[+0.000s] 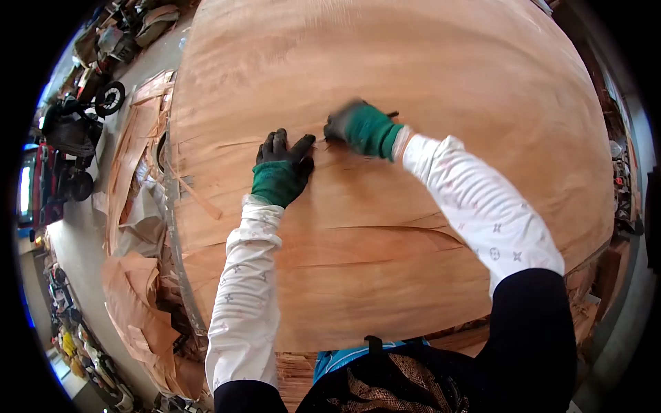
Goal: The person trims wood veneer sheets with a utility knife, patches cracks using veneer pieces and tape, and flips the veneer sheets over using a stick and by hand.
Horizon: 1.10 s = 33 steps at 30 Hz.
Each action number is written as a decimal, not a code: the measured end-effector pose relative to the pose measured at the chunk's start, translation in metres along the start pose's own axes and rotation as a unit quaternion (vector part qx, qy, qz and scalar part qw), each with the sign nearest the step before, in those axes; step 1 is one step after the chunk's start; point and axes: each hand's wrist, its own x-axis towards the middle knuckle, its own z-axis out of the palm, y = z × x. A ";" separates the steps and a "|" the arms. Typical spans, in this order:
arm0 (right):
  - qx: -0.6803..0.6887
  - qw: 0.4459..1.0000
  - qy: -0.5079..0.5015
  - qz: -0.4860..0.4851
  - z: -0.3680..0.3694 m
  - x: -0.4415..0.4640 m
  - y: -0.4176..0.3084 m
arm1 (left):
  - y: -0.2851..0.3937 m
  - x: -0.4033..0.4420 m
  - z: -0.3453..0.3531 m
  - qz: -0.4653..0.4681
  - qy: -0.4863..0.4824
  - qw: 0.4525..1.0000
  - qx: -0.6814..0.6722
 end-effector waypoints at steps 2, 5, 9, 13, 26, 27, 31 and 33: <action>-0.036 0.998 -0.058 -0.014 -0.017 -0.004 0.013 | -0.004 0.001 0.004 0.004 0.006 1.000 -0.010; -0.070 0.986 -0.153 0.006 -0.044 -0.011 0.027 | -0.002 0.000 0.005 0.005 0.010 1.000 -0.021; 0.047 0.993 0.100 0.032 -0.020 0.008 0.030 | -0.001 0.001 0.006 -0.004 0.016 1.000 -0.018; -0.024 1.000 -0.017 0.004 -0.022 0.055 -0.029 | 0.000 0.002 0.001 -0.029 -0.024 0.999 -0.008; -0.059 0.983 -0.003 0.172 0.004 -0.012 -0.031 | 0.004 0.001 -0.004 -0.007 0.003 1.000 -0.018; -0.063 0.981 -0.013 0.182 0.002 -0.020 -0.035 | 0.004 0.001 -0.005 -0.006 0.003 1.000 -0.014; -0.018 0.958 -0.094 0.271 -0.027 -0.036 -0.034 | 0.003 0.001 -0.008 -0.004 -0.012 1.000 -0.009; 0.124 0.949 -0.007 0.291 -0.040 -0.044 -0.041 | 0.004 0.001 -0.007 -0.003 -0.014 1.000 -0.010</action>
